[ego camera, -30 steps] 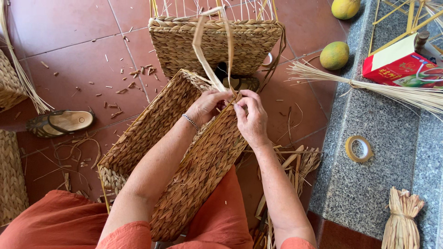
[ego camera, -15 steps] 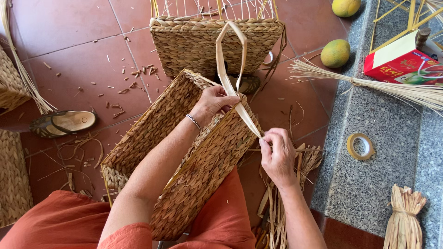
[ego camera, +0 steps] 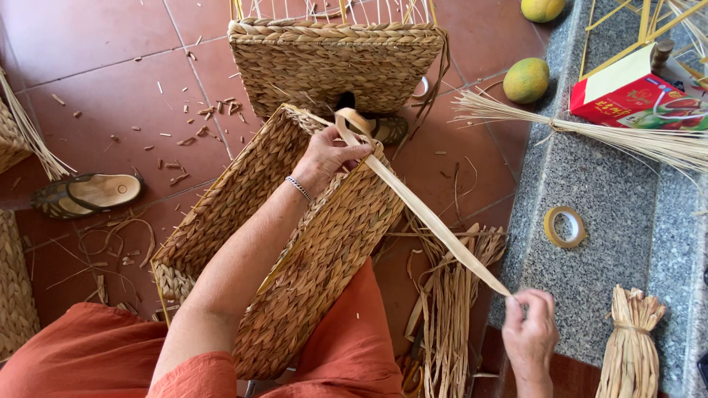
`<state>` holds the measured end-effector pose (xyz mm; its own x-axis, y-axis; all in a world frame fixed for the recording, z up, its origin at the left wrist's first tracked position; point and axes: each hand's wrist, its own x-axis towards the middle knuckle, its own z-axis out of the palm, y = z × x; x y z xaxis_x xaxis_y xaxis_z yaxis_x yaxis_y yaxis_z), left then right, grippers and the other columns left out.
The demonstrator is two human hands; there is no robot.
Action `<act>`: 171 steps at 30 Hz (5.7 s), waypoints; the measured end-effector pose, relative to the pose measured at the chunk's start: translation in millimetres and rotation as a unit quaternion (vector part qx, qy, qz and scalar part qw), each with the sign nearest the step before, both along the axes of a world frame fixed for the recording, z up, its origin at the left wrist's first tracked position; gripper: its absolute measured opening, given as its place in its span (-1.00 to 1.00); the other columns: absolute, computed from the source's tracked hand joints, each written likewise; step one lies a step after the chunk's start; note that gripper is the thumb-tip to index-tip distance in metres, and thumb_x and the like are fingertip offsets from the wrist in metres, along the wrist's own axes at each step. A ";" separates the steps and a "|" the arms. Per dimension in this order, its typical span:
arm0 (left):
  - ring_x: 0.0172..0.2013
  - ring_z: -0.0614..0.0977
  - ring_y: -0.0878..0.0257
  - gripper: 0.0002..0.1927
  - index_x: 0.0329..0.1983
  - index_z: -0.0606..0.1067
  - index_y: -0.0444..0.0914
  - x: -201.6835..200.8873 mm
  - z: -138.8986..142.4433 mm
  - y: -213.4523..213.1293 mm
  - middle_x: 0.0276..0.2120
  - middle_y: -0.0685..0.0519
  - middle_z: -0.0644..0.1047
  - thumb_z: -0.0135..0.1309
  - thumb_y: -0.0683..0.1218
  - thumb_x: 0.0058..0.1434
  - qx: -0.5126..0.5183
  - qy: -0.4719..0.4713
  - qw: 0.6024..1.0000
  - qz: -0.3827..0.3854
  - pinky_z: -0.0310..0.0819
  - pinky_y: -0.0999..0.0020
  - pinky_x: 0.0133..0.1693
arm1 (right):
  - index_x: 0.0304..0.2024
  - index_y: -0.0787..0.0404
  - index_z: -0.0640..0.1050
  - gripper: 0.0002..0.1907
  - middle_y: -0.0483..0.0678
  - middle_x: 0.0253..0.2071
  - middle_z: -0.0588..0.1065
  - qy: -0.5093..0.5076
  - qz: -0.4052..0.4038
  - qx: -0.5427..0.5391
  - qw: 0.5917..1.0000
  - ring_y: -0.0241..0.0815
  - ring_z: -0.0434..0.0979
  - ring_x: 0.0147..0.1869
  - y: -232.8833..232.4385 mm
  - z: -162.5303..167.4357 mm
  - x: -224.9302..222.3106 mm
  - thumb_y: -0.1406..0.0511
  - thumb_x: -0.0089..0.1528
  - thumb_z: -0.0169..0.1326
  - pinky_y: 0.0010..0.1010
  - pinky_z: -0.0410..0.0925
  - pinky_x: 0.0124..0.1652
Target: The person sits on the floor weaving a water hyacinth basket. They cut a strip of weaving material with scissors, then wrap and tuck the flat strip around the basket's rim, working the strip along the edge and pressing the weave into place by hand.
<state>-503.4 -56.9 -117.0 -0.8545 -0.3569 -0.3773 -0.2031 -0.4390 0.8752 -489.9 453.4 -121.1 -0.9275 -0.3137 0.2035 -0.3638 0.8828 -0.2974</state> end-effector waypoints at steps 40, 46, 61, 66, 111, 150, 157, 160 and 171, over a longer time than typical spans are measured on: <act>-0.40 0.70 0.16 -0.86 -0.26 0.65 -0.30 3.0 5.1 30.3 -0.39 -0.07 0.67 0.26 -0.10 0.24 -0.461 0.008 0.887 0.028 0.55 0.34 -0.31 | -0.29 0.29 0.63 -0.70 -0.03 -0.37 0.57 -0.061 0.269 -0.206 0.939 -0.09 0.43 -0.23 -294.2 19.7 -62.3 0.15 0.24 0.28 -0.29 0.37 -0.20; -0.28 0.65 -0.02 -0.88 -0.23 0.56 -0.30 8.1 5.1 42.1 -0.29 -0.13 0.60 0.12 -0.13 0.33 -0.588 0.047 0.808 -0.006 0.56 0.13 -0.22 | -0.38 0.24 0.59 -0.70 -0.02 -0.44 0.53 -0.088 0.308 -0.185 0.929 -0.11 0.43 -0.29 -286.7 11.1 -71.2 0.15 0.33 0.18 -0.31 0.37 -0.27; -0.12 0.66 0.06 -0.83 -0.06 0.48 -0.21 4.6 -2.3 46.9 -0.18 -0.08 0.61 0.00 -0.02 0.53 -0.563 -0.066 0.816 -0.111 0.58 0.19 -0.02 | -0.44 0.20 0.52 -0.65 -0.29 -0.58 0.33 -0.347 0.185 -0.340 0.854 -0.48 0.23 -0.52 -254.9 -2.2 -63.9 0.12 0.32 0.18 -0.55 0.15 -0.55; -0.24 0.63 -0.01 -0.31 0.25 0.28 -0.29 29.8 23.3 30.3 -0.16 -0.19 0.53 0.22 -0.15 0.04 -0.545 0.147 0.824 -0.054 0.59 0.17 -0.23 | -0.48 0.17 0.53 -0.63 -0.23 -0.60 0.42 -0.343 0.205 -0.365 0.841 -0.49 0.29 -0.59 -257.4 12.5 -49.4 0.08 0.29 0.20 -0.56 0.20 -0.63; -0.40 0.73 0.35 -0.07 0.56 -0.06 -0.19 169.2 53.3 -218.5 -0.38 0.04 0.60 0.32 -0.33 0.38 -0.296 0.086 0.854 0.419 0.77 0.52 -0.34 | 0.16 0.12 0.59 -0.49 -0.12 -0.01 0.56 -0.340 0.180 -0.411 0.826 -0.31 0.60 0.01 -341.1 6.5 -88.6 0.34 0.12 0.25 -0.42 0.52 0.05; -0.46 0.67 0.30 -0.75 -0.14 0.49 -0.30 16.2 2.2 -4.2 -0.36 0.01 0.62 0.29 -0.26 0.15 0.104 0.020 0.994 0.028 0.59 0.46 -0.45 | -0.19 0.21 0.38 -0.69 0.00 -0.05 0.52 -0.320 0.145 -0.451 0.821 -0.30 0.56 -0.07 -339.8 5.7 -82.9 0.41 0.16 0.27 -0.42 0.53 -0.06; -0.45 0.65 0.32 -0.73 -0.17 0.54 -0.29 10.0 4.1 -2.4 -0.36 0.05 0.64 0.33 -0.29 0.08 0.104 0.051 0.993 -0.006 0.57 0.47 -0.42 | -0.27 0.22 0.41 -0.77 -0.04 -0.04 0.56 -0.318 0.170 -0.459 0.812 -0.34 0.57 -0.09 -337.4 3.2 -83.1 0.43 0.18 0.24 -0.47 0.52 -0.08; -0.42 0.66 0.33 -0.76 -0.20 0.57 -0.29 8.1 2.7 -2.6 -0.36 0.06 0.65 0.34 -0.28 0.08 0.114 0.049 0.992 -0.027 0.60 0.46 -0.38 | -0.23 0.23 0.50 -0.84 -0.08 -0.19 0.57 -0.323 0.156 -0.430 0.829 -0.37 0.58 -0.15 -336.1 3.3 -82.4 0.40 0.21 0.24 -0.50 0.50 -0.12; -0.40 0.60 0.33 -0.76 -0.19 0.61 -0.30 10.2 0.0 -3.0 -0.38 0.07 0.64 0.35 -0.16 0.10 0.171 0.024 0.984 -0.041 0.54 0.43 -0.32 | -0.25 0.29 0.56 -0.84 -0.09 -0.07 0.59 -0.217 0.218 -0.360 0.881 -0.35 0.53 -0.26 -337.1 31.4 -71.0 0.35 0.21 0.29 -0.51 0.47 -0.27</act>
<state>-493.2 -59.9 -117.0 -0.8948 -0.1443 -0.4225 -0.2132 -0.6933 0.6884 -560.9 116.4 -89.7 -0.7907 -0.5935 0.1504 -0.3349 0.2137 -0.9177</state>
